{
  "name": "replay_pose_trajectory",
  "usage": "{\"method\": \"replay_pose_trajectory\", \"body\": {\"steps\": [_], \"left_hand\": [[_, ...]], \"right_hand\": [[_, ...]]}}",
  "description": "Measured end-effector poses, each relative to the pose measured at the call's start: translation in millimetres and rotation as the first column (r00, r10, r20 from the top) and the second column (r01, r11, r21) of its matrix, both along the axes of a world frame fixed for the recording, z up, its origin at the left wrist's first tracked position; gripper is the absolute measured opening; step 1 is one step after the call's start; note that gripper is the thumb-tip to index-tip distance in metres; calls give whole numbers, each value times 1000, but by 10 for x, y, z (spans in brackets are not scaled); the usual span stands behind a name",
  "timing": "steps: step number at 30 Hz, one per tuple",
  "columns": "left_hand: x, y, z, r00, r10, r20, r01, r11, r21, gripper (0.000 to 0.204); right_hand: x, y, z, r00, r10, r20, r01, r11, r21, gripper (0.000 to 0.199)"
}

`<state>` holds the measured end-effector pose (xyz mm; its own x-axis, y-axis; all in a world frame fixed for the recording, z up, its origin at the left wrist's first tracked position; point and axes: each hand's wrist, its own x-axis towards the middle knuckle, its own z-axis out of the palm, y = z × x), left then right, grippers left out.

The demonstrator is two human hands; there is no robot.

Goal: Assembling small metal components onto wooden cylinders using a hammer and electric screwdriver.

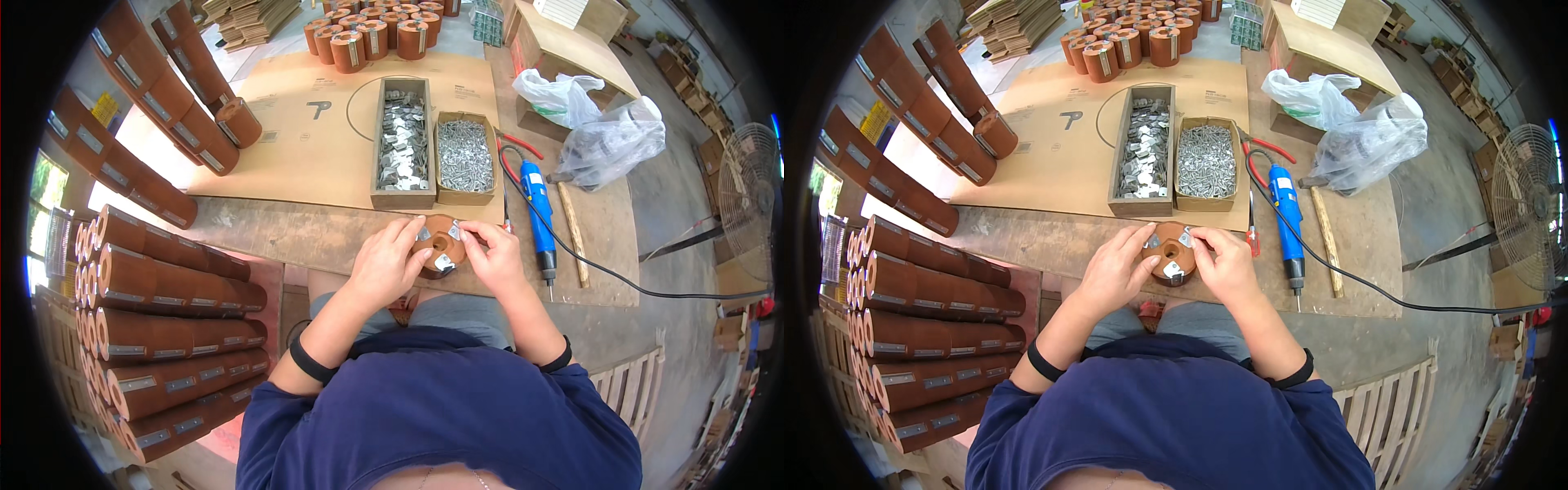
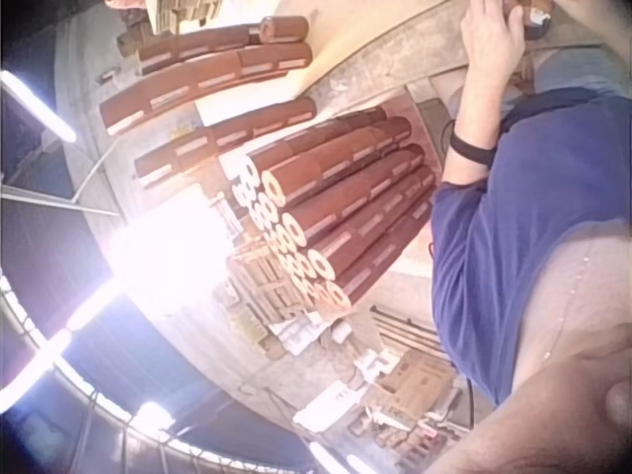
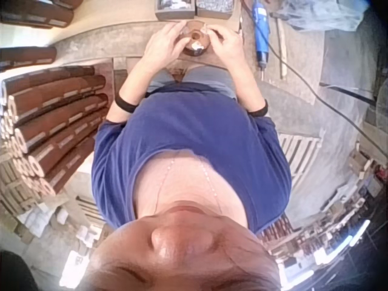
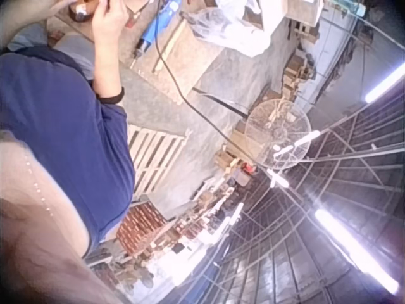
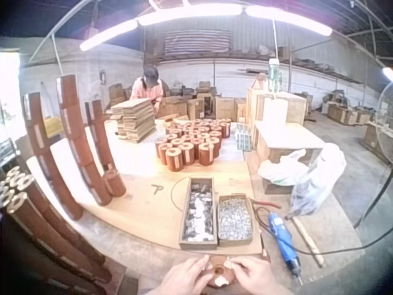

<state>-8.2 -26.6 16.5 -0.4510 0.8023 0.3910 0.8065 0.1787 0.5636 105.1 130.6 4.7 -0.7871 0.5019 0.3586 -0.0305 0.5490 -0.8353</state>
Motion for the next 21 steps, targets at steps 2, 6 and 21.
{"method": "replay_pose_trajectory", "body": {"steps": [2, 6, 21], "left_hand": [[13, -1, 6, 1000, 2, -21, -2, 1000, 16, 41], [59, 23, 93, 998, -66, -16, 67, 996, 57, 48], [113, 92, -18, 995, -85, -58, 82, 995, -55, 50]], "right_hand": [[-5, 11, -3, 1000, -2, 18, 1, 999, 34, 16], [14, 12, 5, 1000, 27, -3, -27, 999, 22, 18], [-28, 92, -116, 997, 71, -23, -73, 992, -101, 20]]}}
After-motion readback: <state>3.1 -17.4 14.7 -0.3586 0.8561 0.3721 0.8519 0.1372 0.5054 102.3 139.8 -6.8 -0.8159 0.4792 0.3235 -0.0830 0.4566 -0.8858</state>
